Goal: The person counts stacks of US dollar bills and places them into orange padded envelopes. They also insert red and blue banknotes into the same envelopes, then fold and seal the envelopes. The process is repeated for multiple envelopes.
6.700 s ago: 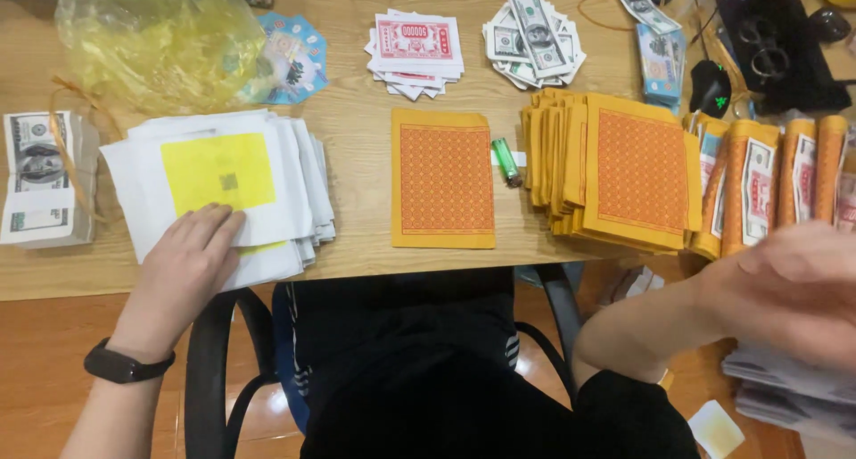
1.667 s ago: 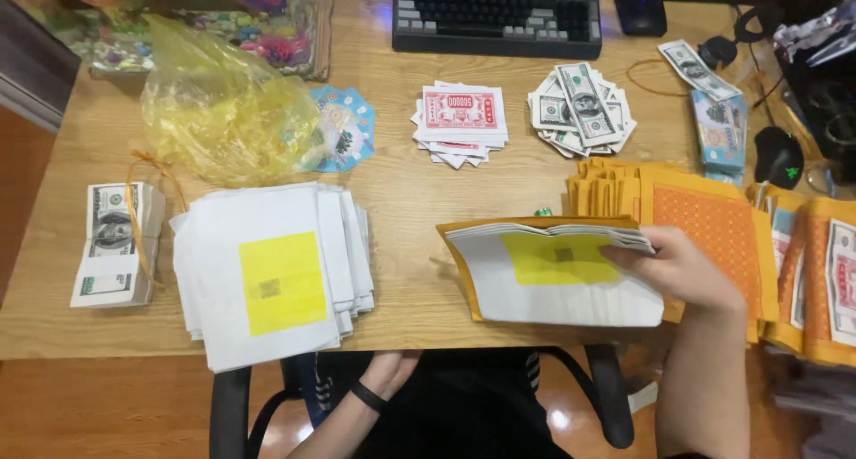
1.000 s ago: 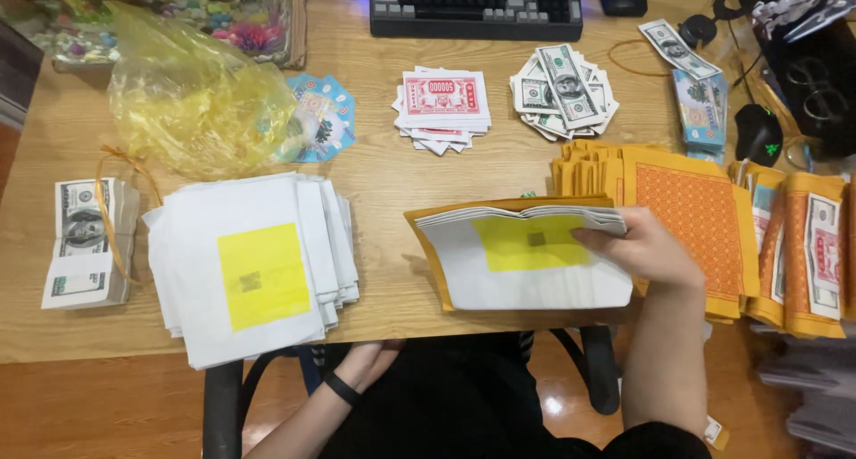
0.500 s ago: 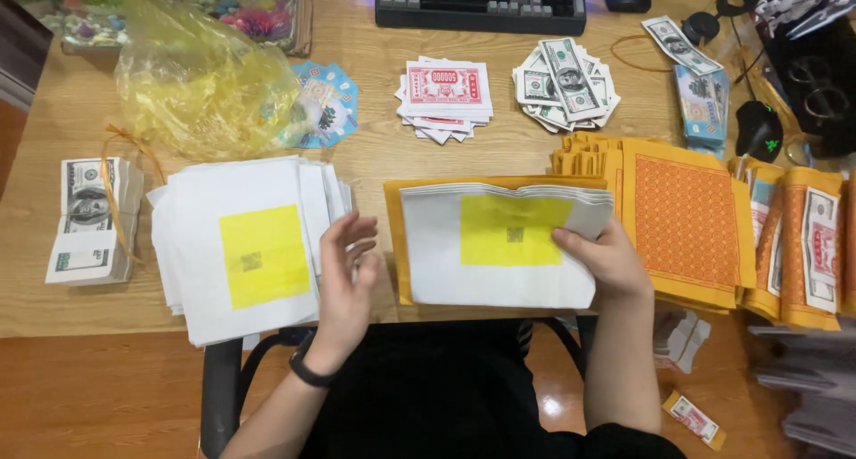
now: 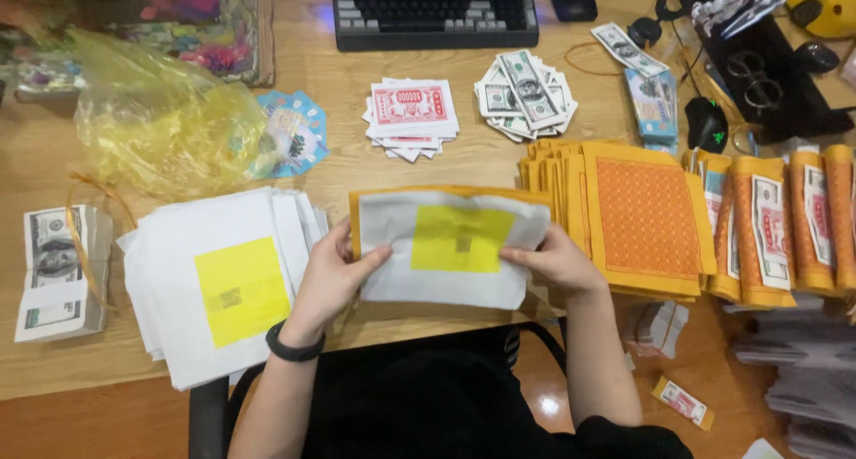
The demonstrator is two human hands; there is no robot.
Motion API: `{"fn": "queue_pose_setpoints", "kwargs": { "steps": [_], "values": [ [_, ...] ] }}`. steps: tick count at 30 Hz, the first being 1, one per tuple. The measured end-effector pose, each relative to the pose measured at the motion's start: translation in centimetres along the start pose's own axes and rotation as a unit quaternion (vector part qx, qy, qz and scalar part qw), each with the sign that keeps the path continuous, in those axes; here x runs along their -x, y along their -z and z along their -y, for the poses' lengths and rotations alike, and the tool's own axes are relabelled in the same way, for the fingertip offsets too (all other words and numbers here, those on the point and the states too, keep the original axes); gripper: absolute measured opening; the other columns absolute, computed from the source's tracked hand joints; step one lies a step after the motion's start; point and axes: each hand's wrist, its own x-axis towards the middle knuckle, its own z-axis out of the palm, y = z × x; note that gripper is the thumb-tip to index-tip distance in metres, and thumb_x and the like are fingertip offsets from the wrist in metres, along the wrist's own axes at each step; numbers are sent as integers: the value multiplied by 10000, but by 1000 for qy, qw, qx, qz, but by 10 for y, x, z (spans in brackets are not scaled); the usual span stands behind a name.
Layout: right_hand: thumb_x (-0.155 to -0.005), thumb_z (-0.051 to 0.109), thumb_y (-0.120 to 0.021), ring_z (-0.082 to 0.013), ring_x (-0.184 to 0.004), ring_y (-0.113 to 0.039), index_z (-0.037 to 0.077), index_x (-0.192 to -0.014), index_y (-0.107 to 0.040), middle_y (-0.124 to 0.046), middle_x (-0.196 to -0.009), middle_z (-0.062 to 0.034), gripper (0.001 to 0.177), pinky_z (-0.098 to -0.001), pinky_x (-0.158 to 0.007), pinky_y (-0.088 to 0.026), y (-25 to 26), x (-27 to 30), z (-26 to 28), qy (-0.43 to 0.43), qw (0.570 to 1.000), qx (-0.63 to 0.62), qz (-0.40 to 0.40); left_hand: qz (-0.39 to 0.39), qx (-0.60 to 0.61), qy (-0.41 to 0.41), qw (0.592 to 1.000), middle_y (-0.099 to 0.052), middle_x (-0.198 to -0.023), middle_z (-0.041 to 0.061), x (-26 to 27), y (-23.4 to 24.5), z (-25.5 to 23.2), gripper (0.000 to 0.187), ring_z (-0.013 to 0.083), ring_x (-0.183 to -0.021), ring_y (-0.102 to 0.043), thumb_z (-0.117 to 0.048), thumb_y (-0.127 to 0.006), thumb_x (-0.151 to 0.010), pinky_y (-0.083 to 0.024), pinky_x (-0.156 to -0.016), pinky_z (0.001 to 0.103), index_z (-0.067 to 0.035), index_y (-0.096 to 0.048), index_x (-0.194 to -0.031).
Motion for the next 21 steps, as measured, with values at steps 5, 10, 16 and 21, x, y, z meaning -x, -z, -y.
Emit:
{"fn": "queue_pose_setpoints", "kwargs": {
  "steps": [5, 10, 16, 21],
  "values": [
    [-809, -51, -680, -317, -978, -686, -12, -1021, -751, -735, -1072, -242, 227, -420, -797, -565, 29, -6, -30, 98, 984, -35, 143, 52, -32, -30, 998, -775, -959, 166, 8, 14, -11, 201, 130, -846, -611, 61, -733, -782, -575, -728, 314, 8, -780, -970],
    [-816, 0, -650, -321, -840, -742, 61, -886, -801, -678, -1175, -272, 177, -277, -605, -580, 42, -8, -5, 165, 949, -12, 269, 222, -9, -152, 963, -693, -1172, 266, 23, 21, -18, 408, 347, -1107, -642, 200, -523, -627, -508, -938, 474, -46, -795, -805],
    [-833, -7, -617, -247, -759, -763, 80, -875, -807, -721, -1150, -211, 213, -267, -522, -564, 31, -39, 81, 136, 861, 90, 481, 293, 124, 61, 946, -521, -1380, 278, 40, -32, 6, 574, 364, -1173, -600, -340, -393, -1001, -519, -917, 467, 29, -389, -1441],
    [-812, -10, -597, -400, -911, -715, 10, -1071, -696, -687, -1141, -288, 279, -454, -679, -592, -16, -65, 94, 35, 888, 150, 434, 234, 53, 85, 967, -499, -1401, 240, 23, -73, 19, 646, 328, -1285, -486, -428, -526, -962, -439, -1028, 465, 24, -443, -1416]
  ]
}}
